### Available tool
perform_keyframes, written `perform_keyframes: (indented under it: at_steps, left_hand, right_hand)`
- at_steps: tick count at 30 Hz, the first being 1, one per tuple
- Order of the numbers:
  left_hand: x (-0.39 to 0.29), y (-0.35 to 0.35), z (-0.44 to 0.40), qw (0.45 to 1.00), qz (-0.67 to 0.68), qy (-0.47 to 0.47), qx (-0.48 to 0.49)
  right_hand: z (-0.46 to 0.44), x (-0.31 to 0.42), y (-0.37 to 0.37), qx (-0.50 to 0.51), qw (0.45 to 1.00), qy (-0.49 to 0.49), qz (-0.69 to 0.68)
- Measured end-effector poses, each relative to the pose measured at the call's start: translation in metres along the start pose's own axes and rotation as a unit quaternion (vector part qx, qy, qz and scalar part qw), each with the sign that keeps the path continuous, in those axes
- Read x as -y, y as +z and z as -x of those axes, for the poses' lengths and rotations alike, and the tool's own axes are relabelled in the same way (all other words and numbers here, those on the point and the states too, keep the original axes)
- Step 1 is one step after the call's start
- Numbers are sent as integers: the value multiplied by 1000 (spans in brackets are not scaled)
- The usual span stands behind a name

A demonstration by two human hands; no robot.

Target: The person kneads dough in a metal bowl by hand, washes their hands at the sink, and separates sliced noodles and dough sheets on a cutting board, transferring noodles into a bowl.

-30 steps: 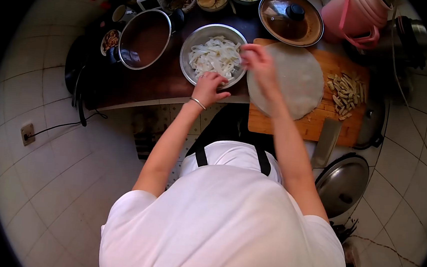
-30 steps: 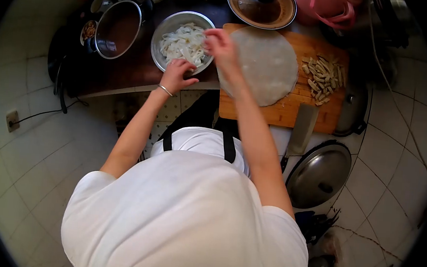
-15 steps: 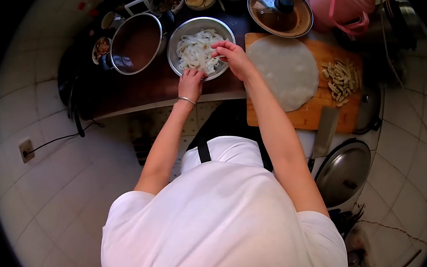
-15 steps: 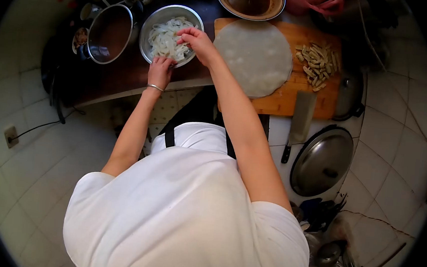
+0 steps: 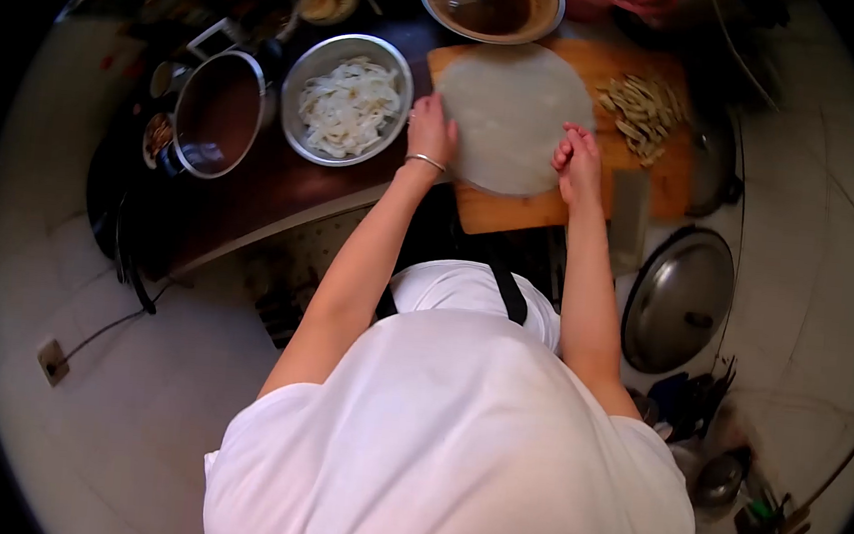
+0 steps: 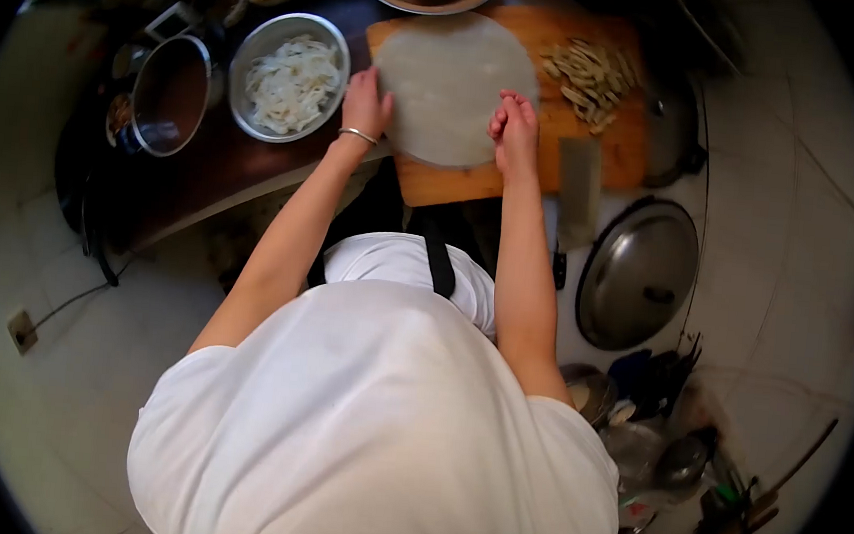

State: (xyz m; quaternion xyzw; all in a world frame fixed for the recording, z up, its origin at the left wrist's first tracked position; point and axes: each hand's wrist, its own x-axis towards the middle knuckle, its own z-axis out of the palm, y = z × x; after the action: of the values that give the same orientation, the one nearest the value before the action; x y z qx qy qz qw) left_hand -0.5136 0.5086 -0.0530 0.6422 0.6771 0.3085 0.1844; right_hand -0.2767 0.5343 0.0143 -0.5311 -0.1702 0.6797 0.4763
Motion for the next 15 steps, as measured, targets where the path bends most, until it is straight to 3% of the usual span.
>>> perform_keyframes:
  at_steps: [1,2,4,5,6,8,12,15]
  left_hand:
    - [-4,6,-2,999,-22,-30,-25]
    - [-6,11,-6,996,-45,-61,-53]
    - [-12,12,-9,992,-57,-95,-54]
    - [-14,10,-10,992,-59,-95,-53]
    - [-16,7,-10,992,-62,-95,-53]
    - [-22,2,-12,992,-79,-86,-47]
    - [-18,2,-14,992,-89,-60,-61]
    - [-11,5,-18,990,-106,-44,-80]
  right_hand:
    - [6,0,-23,-28,992,-27,124]
    - [7,-3,-43,-39,991,-32,125]
    - [15,-10,-72,-121,900,-150,390]
    - [20,-9,-88,-141,836,-160,505]
    - [22,-4,-89,-147,837,-159,503]
    - [25,-2,-86,-124,753,-229,604]
    - [1,-12,-80,-124,751,-262,593]
    - [-12,-15,-82,-98,715,-295,626]
